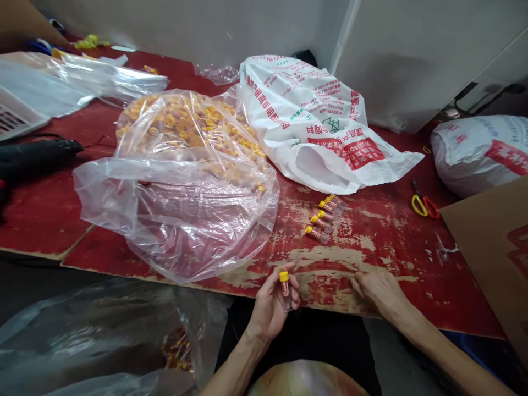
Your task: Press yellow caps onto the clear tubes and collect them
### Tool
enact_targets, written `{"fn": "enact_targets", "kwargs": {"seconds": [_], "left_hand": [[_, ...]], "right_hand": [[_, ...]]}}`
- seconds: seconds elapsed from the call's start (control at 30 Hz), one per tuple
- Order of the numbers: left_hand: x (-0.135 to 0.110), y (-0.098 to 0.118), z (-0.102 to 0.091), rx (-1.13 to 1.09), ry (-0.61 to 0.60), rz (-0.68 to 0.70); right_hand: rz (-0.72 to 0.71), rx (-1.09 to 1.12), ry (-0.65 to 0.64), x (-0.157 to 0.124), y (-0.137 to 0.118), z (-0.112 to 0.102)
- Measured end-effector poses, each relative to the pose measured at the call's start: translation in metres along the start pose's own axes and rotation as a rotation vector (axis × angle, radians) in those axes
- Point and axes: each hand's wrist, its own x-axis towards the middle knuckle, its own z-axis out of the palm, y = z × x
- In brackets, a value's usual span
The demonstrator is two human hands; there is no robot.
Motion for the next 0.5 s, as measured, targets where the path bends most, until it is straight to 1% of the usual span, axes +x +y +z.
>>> {"fn": "enact_targets", "kwargs": {"seconds": [0.2, 0.37, 0.43, 0.47, 0.5], "left_hand": [[0.005, -0.001, 0.005, 0.041, 0.037, -0.026], [0.011, -0.004, 0.012, 0.092, 0.048, -0.03], [0.01, -0.006, 0.012, 0.139, 0.043, 0.01], [0.008, -0.008, 0.011, 0.169, 0.036, 0.034], [0.007, -0.009, 0.01, 0.197, 0.03, 0.056]], "right_hand": [[0.045, 0.038, -0.026, 0.005, -0.009, 0.004], [0.065, 0.089, -0.013, 0.003, -0.006, 0.002], [0.057, 0.137, 0.03, -0.001, -0.005, 0.002], [0.043, 0.218, 0.08, -0.004, -0.005, 0.002], [0.022, 0.346, 0.149, -0.006, -0.008, 0.003]]}}
